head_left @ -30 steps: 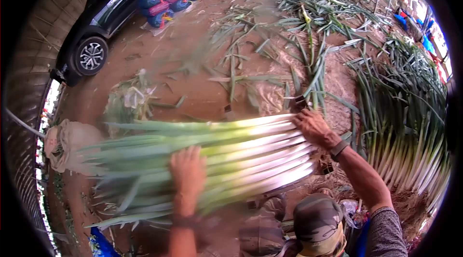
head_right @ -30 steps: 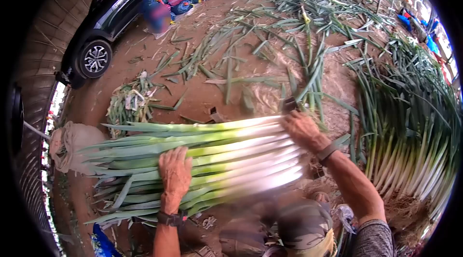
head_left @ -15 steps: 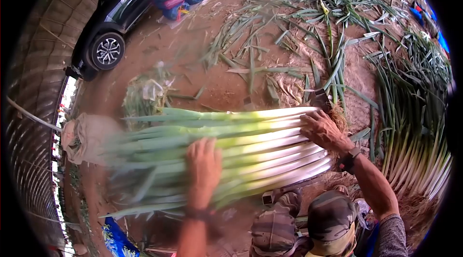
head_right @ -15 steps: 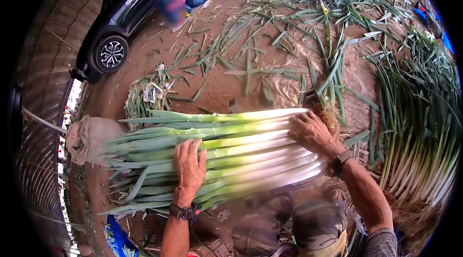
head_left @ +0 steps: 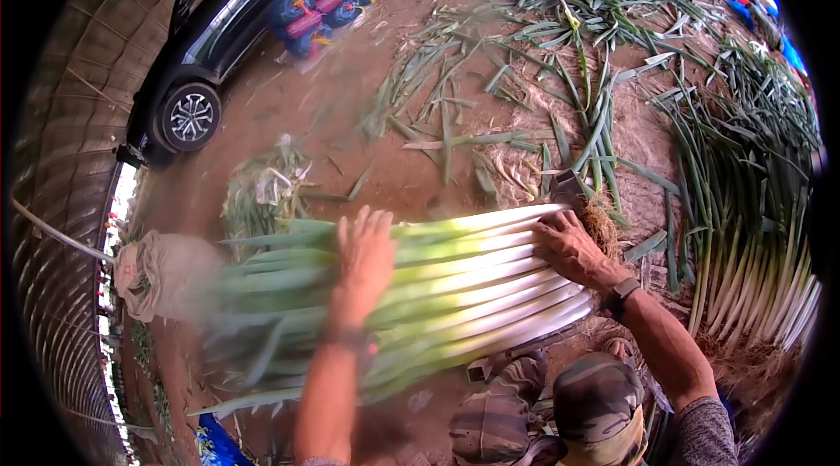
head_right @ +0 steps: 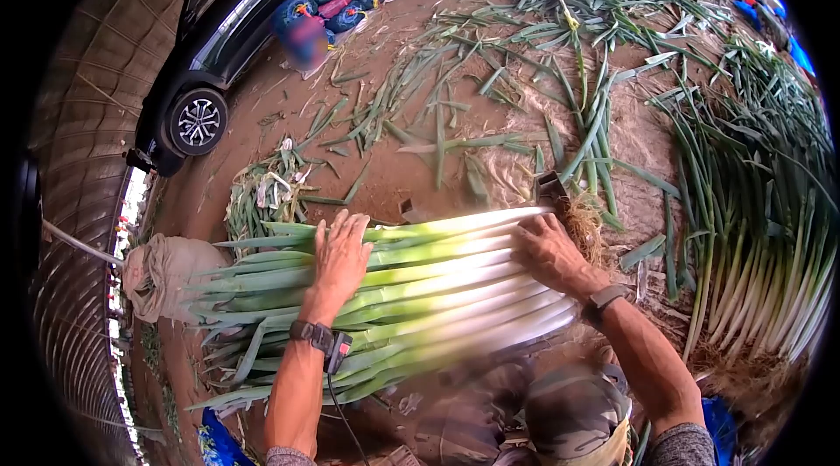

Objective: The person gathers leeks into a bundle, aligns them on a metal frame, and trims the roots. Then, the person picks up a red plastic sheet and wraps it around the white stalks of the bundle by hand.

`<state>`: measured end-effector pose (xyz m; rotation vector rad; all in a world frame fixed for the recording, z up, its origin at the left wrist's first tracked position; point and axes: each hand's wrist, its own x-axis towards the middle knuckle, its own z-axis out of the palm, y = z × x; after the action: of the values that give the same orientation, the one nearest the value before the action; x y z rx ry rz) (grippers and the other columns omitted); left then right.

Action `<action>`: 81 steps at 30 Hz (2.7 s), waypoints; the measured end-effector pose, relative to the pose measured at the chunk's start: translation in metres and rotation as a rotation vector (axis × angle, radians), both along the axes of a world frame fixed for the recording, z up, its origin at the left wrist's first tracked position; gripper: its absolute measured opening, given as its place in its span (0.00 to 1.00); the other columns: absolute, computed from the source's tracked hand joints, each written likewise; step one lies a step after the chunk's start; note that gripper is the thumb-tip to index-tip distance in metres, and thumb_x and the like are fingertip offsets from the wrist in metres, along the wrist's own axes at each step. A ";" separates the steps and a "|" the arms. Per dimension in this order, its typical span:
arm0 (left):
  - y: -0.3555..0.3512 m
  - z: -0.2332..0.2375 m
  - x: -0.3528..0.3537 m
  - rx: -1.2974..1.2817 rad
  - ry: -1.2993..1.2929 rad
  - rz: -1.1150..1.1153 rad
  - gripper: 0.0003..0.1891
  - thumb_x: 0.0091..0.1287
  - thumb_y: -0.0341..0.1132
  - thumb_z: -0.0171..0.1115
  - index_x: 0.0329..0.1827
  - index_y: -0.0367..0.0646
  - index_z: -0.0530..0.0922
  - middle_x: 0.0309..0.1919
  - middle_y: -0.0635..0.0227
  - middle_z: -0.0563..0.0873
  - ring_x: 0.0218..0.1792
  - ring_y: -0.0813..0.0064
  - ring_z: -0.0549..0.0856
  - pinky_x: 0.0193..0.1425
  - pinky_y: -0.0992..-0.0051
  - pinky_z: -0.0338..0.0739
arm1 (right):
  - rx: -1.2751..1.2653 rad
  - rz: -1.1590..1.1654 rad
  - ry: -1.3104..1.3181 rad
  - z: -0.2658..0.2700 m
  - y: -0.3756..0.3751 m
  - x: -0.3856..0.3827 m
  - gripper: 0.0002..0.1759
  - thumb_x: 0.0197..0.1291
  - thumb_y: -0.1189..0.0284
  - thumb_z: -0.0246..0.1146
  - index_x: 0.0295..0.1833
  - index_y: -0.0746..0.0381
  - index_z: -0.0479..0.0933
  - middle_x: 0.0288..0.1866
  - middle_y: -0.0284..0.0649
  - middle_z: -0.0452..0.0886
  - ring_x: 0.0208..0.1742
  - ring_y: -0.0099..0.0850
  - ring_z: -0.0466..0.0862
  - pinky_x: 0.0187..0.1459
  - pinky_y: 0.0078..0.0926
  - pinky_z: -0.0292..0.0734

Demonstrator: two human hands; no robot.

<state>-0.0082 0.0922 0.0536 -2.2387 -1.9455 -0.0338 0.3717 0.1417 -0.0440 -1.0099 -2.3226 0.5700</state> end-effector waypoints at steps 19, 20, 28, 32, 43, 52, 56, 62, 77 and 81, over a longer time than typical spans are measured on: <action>-0.003 0.003 -0.007 -0.117 0.027 -0.049 0.16 0.72 0.42 0.66 0.61 0.53 0.86 0.50 0.66 0.88 0.56 0.61 0.82 0.61 0.56 0.70 | -0.073 -0.056 -0.206 0.034 0.008 0.003 0.34 0.63 0.57 0.73 0.70 0.63 0.75 0.67 0.51 0.71 0.65 0.50 0.73 0.65 0.44 0.74; 0.000 0.004 -0.003 -0.154 0.009 0.002 0.15 0.72 0.42 0.66 0.60 0.53 0.86 0.50 0.65 0.88 0.56 0.59 0.83 0.63 0.56 0.70 | -0.074 -0.057 -0.190 0.032 0.008 0.005 0.35 0.63 0.56 0.73 0.69 0.64 0.75 0.67 0.51 0.72 0.66 0.50 0.73 0.67 0.45 0.73; -0.008 0.003 -0.012 -0.090 -0.176 -0.045 0.17 0.72 0.38 0.66 0.61 0.45 0.83 0.53 0.62 0.87 0.57 0.57 0.83 0.65 0.55 0.70 | -0.088 -0.047 -0.218 0.024 0.008 0.005 0.36 0.66 0.52 0.69 0.69 0.67 0.75 0.68 0.52 0.76 0.74 0.51 0.72 0.81 0.50 0.58; -0.004 0.008 -0.014 -0.131 -0.069 -0.104 0.15 0.72 0.36 0.66 0.59 0.45 0.83 0.52 0.63 0.87 0.58 0.59 0.81 0.65 0.57 0.68 | -0.049 -0.004 -0.208 0.031 0.016 0.006 0.31 0.68 0.55 0.68 0.66 0.67 0.77 0.62 0.51 0.79 0.70 0.50 0.74 0.76 0.48 0.65; -0.008 0.018 -0.002 0.083 0.001 -0.184 0.14 0.61 0.33 0.74 0.49 0.47 0.83 0.47 0.68 0.84 0.56 0.62 0.78 0.68 0.54 0.65 | 0.068 0.099 0.089 -0.006 0.041 -0.018 0.15 0.67 0.67 0.68 0.54 0.63 0.84 0.48 0.45 0.84 0.54 0.45 0.79 0.60 0.44 0.74; -0.001 0.007 0.005 -0.072 -0.467 -0.113 0.19 0.59 0.33 0.77 0.54 0.44 0.86 0.49 0.62 0.89 0.55 0.58 0.83 0.67 0.59 0.72 | -0.079 -0.045 0.084 -0.029 0.044 -0.043 0.08 0.67 0.69 0.68 0.49 0.55 0.88 0.46 0.40 0.86 0.51 0.43 0.81 0.57 0.41 0.74; 0.006 0.006 0.008 -0.060 -0.367 -0.172 0.15 0.61 0.32 0.75 0.52 0.42 0.87 0.47 0.62 0.90 0.52 0.58 0.85 0.61 0.60 0.77 | -0.025 -0.065 0.080 -0.031 0.040 -0.044 0.09 0.67 0.68 0.68 0.50 0.54 0.88 0.47 0.38 0.85 0.54 0.43 0.79 0.58 0.42 0.74; 0.014 -0.006 0.007 -0.032 -0.305 -0.245 0.06 0.66 0.31 0.70 0.42 0.40 0.85 0.41 0.60 0.88 0.48 0.56 0.85 0.55 0.60 0.79 | -0.049 -0.090 0.084 -0.030 0.036 -0.043 0.09 0.66 0.67 0.69 0.50 0.54 0.88 0.47 0.37 0.85 0.56 0.43 0.78 0.60 0.42 0.73; 0.018 -0.025 0.020 0.011 -0.438 -0.011 0.08 0.69 0.32 0.57 0.32 0.39 0.78 0.36 0.51 0.84 0.41 0.46 0.84 0.47 0.51 0.78 | -0.062 -0.117 0.103 -0.028 0.029 -0.045 0.08 0.65 0.68 0.70 0.47 0.54 0.88 0.45 0.36 0.83 0.56 0.41 0.78 0.59 0.44 0.72; 0.020 -0.025 0.021 -0.052 -0.432 0.087 0.08 0.70 0.33 0.59 0.36 0.39 0.82 0.39 0.50 0.86 0.44 0.47 0.85 0.49 0.53 0.79 | -0.058 -0.109 0.106 -0.026 0.028 -0.044 0.08 0.65 0.68 0.70 0.48 0.54 0.88 0.46 0.36 0.83 0.56 0.41 0.78 0.59 0.44 0.72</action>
<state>0.0129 0.1127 0.0291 -2.3247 -2.2712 -0.4990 0.3276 0.1692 -0.0697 -1.0991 -2.1555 0.6346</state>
